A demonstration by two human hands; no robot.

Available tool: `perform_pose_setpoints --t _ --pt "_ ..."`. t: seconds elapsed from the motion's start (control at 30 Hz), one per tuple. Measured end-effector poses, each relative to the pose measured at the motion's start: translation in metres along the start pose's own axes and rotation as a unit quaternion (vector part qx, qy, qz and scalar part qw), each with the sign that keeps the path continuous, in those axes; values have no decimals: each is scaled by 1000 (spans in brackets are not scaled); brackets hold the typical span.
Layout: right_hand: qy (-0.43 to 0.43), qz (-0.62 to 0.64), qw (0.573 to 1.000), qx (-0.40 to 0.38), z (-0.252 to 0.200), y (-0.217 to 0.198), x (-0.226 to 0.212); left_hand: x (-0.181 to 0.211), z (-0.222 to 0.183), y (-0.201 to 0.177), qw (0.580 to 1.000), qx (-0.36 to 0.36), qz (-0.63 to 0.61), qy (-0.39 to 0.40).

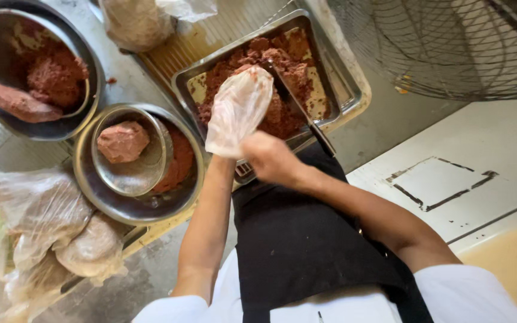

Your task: The person portions out ground meat from a larger bowl onto a tray, using a metal spatula to scrape and move the meat.

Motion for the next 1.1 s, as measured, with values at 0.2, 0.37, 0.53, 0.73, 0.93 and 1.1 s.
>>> perform_pose_setpoints --t 0.2,0.37,0.53,0.73,0.93,1.1 --pt "-142 193 960 -143 -13 37 -75 2 -15 1 983 -150 -85 -71" --pt "-149 200 944 -217 -21 40 -87 31 -19 -19 998 39 40 -28" --pt "-109 179 945 -251 -32 35 -65 62 -17 -25 986 134 99 31" --pt "74 -141 968 194 -42 -64 47 63 -7 -9 931 -33 339 135" --pt "246 -154 951 104 -60 -54 167 21 26 -12 622 -166 625 441" --pt "272 -137 943 136 -78 -63 148 15 41 -12 563 -166 688 426"
Point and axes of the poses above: each hand's wrist, its own z-axis towards the middle knuckle, its own y-axis out of the palm, x = y × z, the point moved 6 cm from there along z, towards the middle knuckle, and after that the axes turned 7 degrees about z, right-handed, at the moved point
